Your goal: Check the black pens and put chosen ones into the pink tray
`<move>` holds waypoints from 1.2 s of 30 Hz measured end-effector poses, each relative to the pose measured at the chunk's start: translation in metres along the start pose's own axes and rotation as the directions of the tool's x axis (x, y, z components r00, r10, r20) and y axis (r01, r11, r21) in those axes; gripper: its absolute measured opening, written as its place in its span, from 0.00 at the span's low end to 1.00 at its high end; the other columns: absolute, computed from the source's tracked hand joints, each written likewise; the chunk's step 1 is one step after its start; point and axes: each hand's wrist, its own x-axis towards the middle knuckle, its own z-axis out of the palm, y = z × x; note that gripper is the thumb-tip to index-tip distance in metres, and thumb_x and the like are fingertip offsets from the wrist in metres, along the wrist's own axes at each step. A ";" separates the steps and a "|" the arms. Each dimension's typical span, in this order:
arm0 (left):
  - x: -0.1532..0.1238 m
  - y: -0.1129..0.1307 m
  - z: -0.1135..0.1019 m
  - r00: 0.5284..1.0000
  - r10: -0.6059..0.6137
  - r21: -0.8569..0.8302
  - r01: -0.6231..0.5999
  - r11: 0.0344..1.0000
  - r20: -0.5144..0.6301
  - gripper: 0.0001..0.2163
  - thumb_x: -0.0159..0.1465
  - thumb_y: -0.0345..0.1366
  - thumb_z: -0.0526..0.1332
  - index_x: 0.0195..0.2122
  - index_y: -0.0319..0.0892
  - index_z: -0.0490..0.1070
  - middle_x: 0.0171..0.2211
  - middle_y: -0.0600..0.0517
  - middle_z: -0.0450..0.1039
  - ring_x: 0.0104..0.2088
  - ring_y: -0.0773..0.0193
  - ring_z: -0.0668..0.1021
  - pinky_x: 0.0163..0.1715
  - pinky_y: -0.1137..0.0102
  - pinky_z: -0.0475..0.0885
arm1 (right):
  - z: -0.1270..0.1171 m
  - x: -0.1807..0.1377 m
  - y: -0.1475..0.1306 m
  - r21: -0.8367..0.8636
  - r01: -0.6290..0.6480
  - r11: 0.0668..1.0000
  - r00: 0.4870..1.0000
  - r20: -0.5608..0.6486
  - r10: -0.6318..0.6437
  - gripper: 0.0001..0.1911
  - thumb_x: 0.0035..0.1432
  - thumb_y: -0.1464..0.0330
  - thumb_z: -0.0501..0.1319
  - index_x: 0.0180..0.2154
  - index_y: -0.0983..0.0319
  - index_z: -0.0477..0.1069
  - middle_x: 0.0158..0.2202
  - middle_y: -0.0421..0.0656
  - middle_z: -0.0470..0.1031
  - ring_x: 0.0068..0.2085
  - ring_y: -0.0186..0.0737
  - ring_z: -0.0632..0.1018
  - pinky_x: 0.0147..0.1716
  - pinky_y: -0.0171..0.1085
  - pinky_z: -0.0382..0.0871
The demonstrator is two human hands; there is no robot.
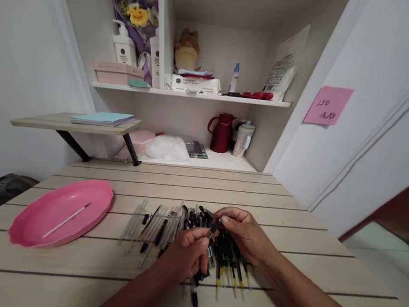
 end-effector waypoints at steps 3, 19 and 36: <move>0.000 0.000 0.000 1.000 -0.008 0.002 0.008 1.000 -0.018 0.20 0.58 0.44 0.54 0.48 0.36 0.64 0.13 0.59 0.65 0.08 0.78 0.56 0.09 0.80 0.47 | -0.001 0.001 0.001 -0.043 -0.013 0.999 0.999 -0.031 0.011 0.13 0.42 0.62 0.66 0.30 0.63 0.73 0.22 0.41 0.74 0.24 0.36 0.73 0.26 0.35 0.66; -0.002 0.003 0.000 0.999 -0.004 0.028 0.005 1.000 -0.046 0.20 0.59 0.42 0.53 0.48 0.35 0.64 0.14 0.58 0.65 0.09 0.78 0.56 0.09 0.80 0.47 | -0.016 0.003 -0.016 -0.200 0.016 0.980 1.000 0.004 -0.015 0.13 0.46 0.62 0.64 0.35 0.62 0.72 0.27 0.41 0.75 0.29 0.34 0.74 0.31 0.34 0.65; -0.004 0.011 -0.009 0.986 0.047 -0.198 -0.080 0.977 -0.163 0.18 0.59 0.42 0.54 0.49 0.39 0.63 0.18 0.58 0.64 0.11 0.78 0.55 0.10 0.78 0.45 | -0.094 0.010 -0.036 -0.961 -0.260 0.094 0.960 -0.247 0.131 0.08 0.48 0.67 0.57 0.21 0.63 0.70 0.19 0.43 0.73 0.21 0.35 0.71 0.21 0.32 0.56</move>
